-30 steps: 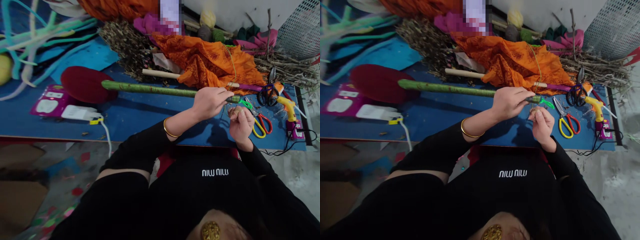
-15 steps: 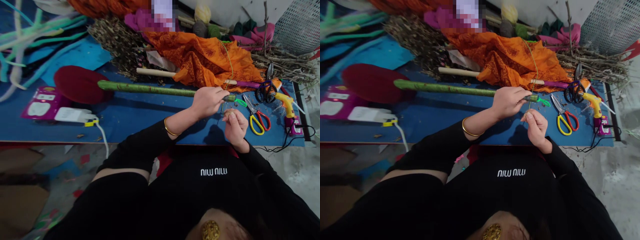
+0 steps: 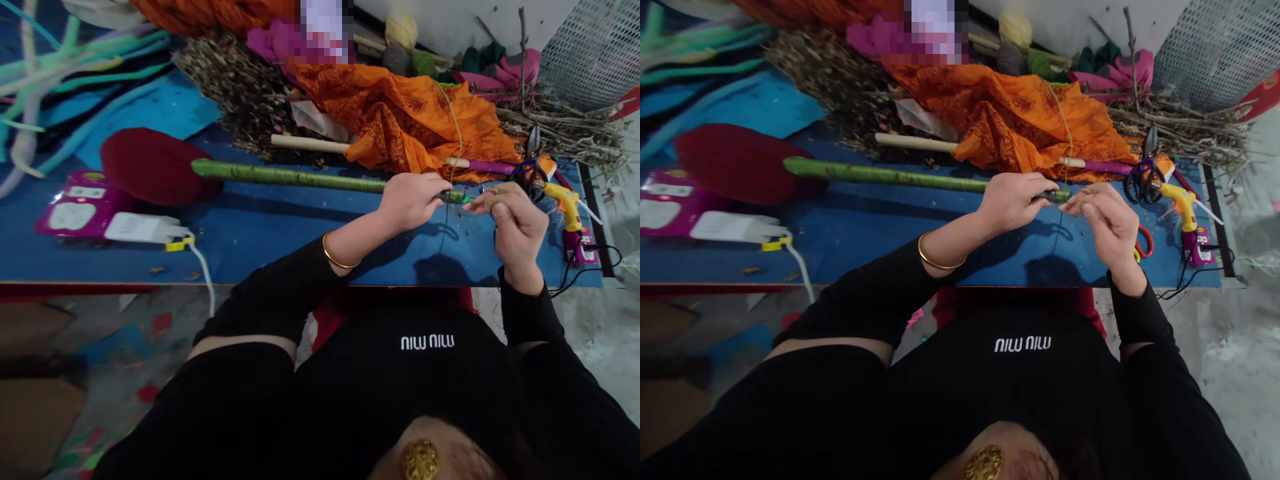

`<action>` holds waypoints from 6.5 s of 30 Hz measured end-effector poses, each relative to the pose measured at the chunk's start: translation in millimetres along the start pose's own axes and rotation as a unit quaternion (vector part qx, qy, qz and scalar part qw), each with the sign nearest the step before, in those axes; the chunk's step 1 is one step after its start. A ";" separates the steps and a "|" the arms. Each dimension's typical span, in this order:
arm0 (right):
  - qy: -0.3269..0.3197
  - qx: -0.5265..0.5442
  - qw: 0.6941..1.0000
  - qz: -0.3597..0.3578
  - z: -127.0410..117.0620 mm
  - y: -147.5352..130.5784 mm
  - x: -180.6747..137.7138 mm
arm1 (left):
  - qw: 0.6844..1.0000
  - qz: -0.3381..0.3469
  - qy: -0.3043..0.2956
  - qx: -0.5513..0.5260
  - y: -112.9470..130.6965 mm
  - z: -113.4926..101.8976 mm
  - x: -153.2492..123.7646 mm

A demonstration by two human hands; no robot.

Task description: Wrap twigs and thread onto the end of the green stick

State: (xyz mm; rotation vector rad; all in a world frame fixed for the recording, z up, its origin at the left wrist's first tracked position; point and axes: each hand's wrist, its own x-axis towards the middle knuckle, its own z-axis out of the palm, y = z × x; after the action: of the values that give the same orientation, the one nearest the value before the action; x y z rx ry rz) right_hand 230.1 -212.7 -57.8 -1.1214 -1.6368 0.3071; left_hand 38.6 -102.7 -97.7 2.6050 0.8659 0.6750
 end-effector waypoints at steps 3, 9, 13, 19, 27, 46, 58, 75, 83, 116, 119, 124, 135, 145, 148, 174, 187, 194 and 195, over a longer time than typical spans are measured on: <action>0.021 0.061 0.997 0.048 5.0 15.8 11.1 | 1.000 0.004 -0.008 -0.004 -0.6 -0.3 -1.0; 0.025 0.139 0.979 0.147 15.5 32.8 18.2 | 1.000 0.008 -0.007 0.001 -4.6 3.4 -2.7; 0.023 0.134 0.978 0.159 18.9 31.0 23.0 | 1.000 0.019 0.005 -0.001 -5.1 5.2 -3.6; 0.015 0.104 0.984 0.145 22.1 40.4 29.5 | 0.999 0.034 0.009 0.009 -1.6 3.2 -6.0; 0.025 0.081 0.991 0.105 19.8 45.9 25.5 | 0.999 0.039 0.014 0.019 -3.2 4.3 -7.1; 0.010 0.114 0.986 0.125 25.8 58.5 24.6 | 0.999 0.044 0.005 0.018 2.1 4.9 -9.0; -0.014 0.157 0.974 0.161 27.8 70.2 20.9 | 0.997 0.056 0.051 0.009 -0.4 8.8 -10.0; 0.005 0.040 0.968 0.249 -11.6 89.5 16.0 | 0.993 0.064 0.095 0.004 8.7 -24.8 -12.3; -0.260 -0.232 0.936 0.057 -15.9 40.0 -17.7 | 0.986 0.075 0.146 0.037 4.8 -17.2 -7.8; -0.004 -0.018 0.998 -0.058 35.0 -1.2 -42.8 | 0.994 0.031 0.081 0.070 -11.3 8.7 1.0; 0.005 -0.062 0.996 -0.057 12.4 -4.4 -44.1 | 0.994 0.022 0.083 0.063 -9.9 5.9 0.7; -0.078 -0.152 0.980 -0.100 -6.8 -11.2 -40.3 | 0.997 -0.011 0.064 0.046 -6.3 3.4 1.8; -0.018 -0.043 0.998 0.048 5.7 14.1 28.0 | 0.999 0.016 0.025 0.031 -8.3 10.1 -3.1; -0.054 0.020 0.995 0.080 30.3 75.1 62.9 | 0.996 0.080 0.023 0.029 -1.2 9.4 -8.7; -0.050 0.008 0.994 0.093 28.7 83.7 59.8 | 0.993 0.103 0.056 0.032 -0.2 9.1 -10.3; -0.116 0.074 0.944 0.299 -58.0 25.7 7.7 | 0.987 0.073 0.126 0.069 0.3 -6.0 -6.1; -0.129 -0.095 0.945 0.287 -62.0 61.4 28.2 | 0.982 0.095 0.151 0.068 4.6 -14.9 -9.9; 0.115 -0.256 0.959 0.042 -27.1 90.7 46.8 | 0.973 0.129 0.168 0.087 12.2 -13.6 -16.4; 0.110 -0.293 0.949 0.023 -27.1 92.5 49.4 | 0.971 0.132 0.177 0.092 12.5 -13.7 -17.1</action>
State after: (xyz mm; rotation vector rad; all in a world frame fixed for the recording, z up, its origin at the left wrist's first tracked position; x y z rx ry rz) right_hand 301.5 -134.4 -80.0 -1.5738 -1.5390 -0.2939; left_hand 25.3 -121.0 -86.6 2.8455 0.7088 1.2150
